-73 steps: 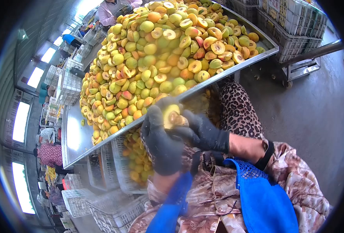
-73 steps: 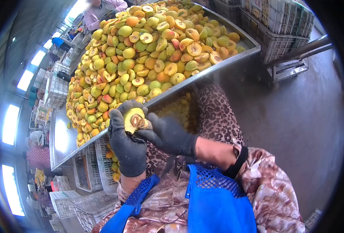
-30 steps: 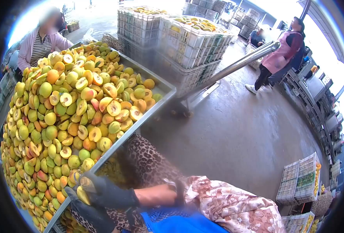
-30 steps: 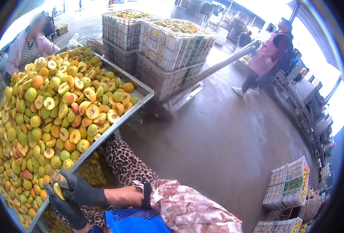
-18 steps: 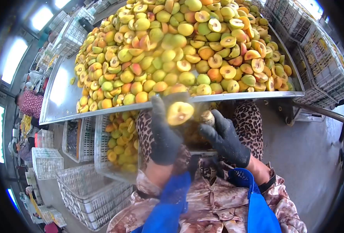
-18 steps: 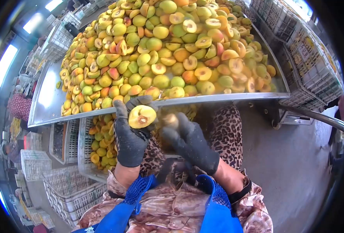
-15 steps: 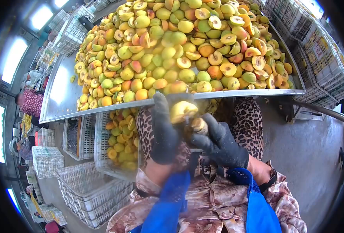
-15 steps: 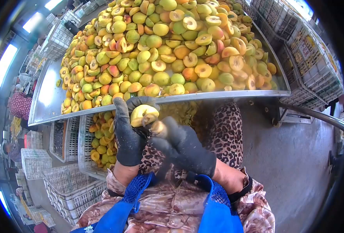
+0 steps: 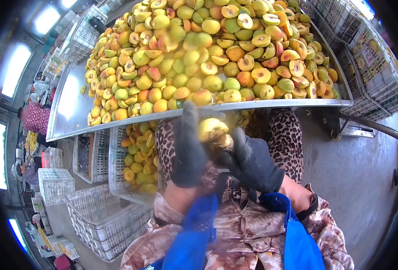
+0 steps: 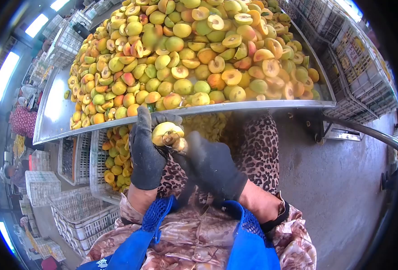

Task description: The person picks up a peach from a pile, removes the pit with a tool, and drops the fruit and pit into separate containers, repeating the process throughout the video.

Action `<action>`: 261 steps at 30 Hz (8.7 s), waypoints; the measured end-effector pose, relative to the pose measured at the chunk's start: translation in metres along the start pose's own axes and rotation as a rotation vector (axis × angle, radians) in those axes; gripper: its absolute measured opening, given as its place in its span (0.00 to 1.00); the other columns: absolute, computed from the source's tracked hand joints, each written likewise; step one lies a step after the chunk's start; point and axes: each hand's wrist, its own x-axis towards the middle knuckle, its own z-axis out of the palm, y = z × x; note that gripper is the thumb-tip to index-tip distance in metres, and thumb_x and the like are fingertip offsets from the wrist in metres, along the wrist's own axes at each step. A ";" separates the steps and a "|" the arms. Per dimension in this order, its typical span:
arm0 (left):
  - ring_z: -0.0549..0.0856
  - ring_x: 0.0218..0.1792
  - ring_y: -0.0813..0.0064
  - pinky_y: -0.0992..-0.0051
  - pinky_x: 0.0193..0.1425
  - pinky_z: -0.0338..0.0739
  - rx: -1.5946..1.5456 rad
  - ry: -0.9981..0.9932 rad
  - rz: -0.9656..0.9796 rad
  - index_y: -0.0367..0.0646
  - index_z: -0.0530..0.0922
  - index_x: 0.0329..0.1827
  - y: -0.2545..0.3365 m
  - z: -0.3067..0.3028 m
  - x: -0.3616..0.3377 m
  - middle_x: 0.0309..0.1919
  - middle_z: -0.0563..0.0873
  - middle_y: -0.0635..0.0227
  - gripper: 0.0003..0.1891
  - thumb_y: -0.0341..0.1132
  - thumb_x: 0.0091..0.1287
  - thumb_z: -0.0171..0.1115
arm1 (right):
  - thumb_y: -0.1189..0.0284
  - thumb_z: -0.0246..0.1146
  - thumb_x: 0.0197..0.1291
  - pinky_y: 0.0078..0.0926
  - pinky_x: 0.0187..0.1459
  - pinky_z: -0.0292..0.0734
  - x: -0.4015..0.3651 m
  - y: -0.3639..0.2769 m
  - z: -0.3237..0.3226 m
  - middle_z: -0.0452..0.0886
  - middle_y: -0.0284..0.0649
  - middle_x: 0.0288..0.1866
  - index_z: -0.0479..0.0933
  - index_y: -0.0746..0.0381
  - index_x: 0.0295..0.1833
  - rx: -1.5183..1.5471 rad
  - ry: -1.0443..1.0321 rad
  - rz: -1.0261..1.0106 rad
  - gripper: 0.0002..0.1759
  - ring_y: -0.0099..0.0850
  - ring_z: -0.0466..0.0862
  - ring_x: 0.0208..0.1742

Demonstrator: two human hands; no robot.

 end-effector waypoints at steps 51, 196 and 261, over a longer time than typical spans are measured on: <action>0.86 0.25 0.62 0.66 0.34 0.83 -0.336 -0.240 0.136 0.39 0.79 0.33 0.009 0.023 -0.001 0.25 0.84 0.56 0.30 0.58 0.82 0.49 | 0.65 0.58 0.80 0.18 0.41 0.76 -0.004 0.046 0.033 0.80 0.26 0.44 0.79 0.60 0.60 1.414 -0.515 0.414 0.13 0.17 0.79 0.42; 0.82 0.54 0.51 0.56 0.59 0.78 1.321 0.001 0.764 0.41 0.79 0.56 -0.063 0.048 0.254 0.51 0.85 0.55 0.20 0.34 0.61 0.71 | 0.60 0.68 0.68 0.52 0.38 0.78 -0.031 0.074 -0.011 0.84 0.56 0.38 0.76 0.60 0.51 0.080 -0.168 0.303 0.17 0.61 0.84 0.41; 0.88 0.36 0.69 0.71 0.44 0.84 -0.431 -0.185 0.121 0.36 0.83 0.35 0.001 0.029 -0.014 0.33 0.89 0.57 0.18 0.42 0.80 0.59 | 0.59 0.60 0.77 0.25 0.47 0.77 -0.017 0.020 -0.008 0.81 0.31 0.47 0.78 0.67 0.58 1.270 -0.427 0.344 0.21 0.20 0.78 0.46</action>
